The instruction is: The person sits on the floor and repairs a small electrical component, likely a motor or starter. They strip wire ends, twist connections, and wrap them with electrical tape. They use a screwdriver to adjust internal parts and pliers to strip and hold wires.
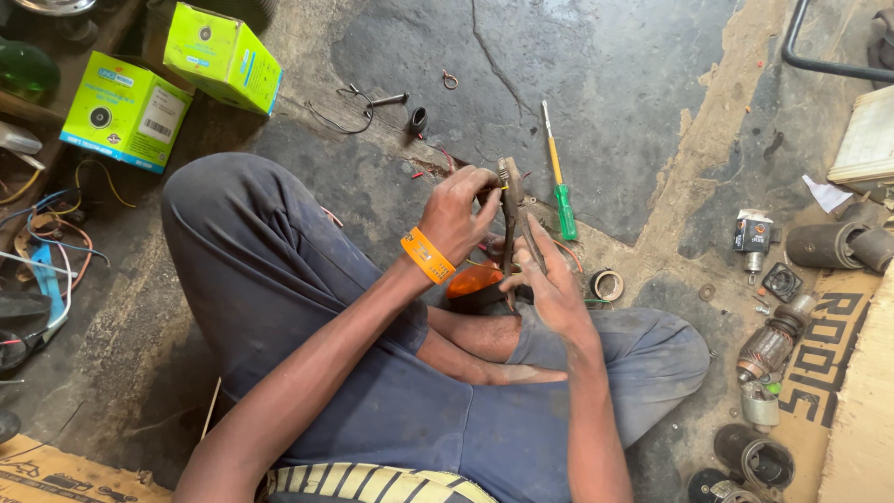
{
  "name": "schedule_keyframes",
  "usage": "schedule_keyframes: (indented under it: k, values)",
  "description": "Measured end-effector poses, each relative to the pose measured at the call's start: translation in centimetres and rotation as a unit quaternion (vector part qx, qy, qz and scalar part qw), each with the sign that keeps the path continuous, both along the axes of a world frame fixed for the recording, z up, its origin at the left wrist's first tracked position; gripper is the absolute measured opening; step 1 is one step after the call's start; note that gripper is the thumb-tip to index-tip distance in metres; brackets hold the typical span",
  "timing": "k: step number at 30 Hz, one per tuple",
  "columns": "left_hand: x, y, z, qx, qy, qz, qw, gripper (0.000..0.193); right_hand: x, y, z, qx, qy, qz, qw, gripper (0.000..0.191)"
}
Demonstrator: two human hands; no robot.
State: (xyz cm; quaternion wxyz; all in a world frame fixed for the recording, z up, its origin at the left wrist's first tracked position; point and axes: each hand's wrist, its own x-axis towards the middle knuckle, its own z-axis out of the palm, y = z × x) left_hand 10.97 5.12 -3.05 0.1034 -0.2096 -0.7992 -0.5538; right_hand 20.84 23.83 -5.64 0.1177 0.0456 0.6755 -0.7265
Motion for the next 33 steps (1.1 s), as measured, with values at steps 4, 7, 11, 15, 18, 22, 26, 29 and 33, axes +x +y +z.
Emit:
schedule_keyframes:
  k: [4,7,11,15,18,22,26,29,33]
  values:
    - [0.0,-0.2,0.7,-0.008,-0.035,-0.011,0.999,0.012,0.0,0.1,-0.3,0.062,-0.025,-0.025,0.997,0.061]
    - [-0.1,-0.3,0.9,-0.009,-0.037,-0.015,0.999,0.011,0.0,0.1,-0.2,0.080,-0.039,-0.017,0.996,0.063]
    - [0.0,-0.4,0.9,0.002,-0.026,-0.021,0.999,0.010,-0.2,0.2,0.0,0.139,0.057,0.016,0.988,0.060]
    - [0.0,-0.4,0.5,-0.011,-0.028,-0.033,0.999,0.011,-0.2,-0.3,-0.1,0.036,0.016,0.013,0.999,0.060]
    - [0.2,-0.1,0.0,-0.006,-0.018,-0.046,0.999,0.009,0.2,-2.0,-0.7,-0.039,-0.097,-0.064,0.992,0.028]
    - [0.0,-0.1,-0.8,-0.026,-0.010,-0.025,0.999,0.012,0.3,-3.0,-1.0,-0.100,-0.125,-0.075,0.984,0.023]
    - [-0.9,-0.2,-1.5,0.017,-0.164,-0.017,0.986,0.014,-0.6,-1.5,-0.4,-0.068,-0.101,-0.109,0.987,0.034]
    - [-1.1,-0.3,-2.0,0.068,-0.262,-0.028,0.962,0.016,-1.3,0.9,0.5,0.030,-0.040,-0.128,0.991,0.037]
    - [-1.1,0.1,-3.0,0.086,-0.250,-0.032,0.964,0.015,-1.5,2.7,1.2,0.066,0.047,-0.153,0.985,0.041]
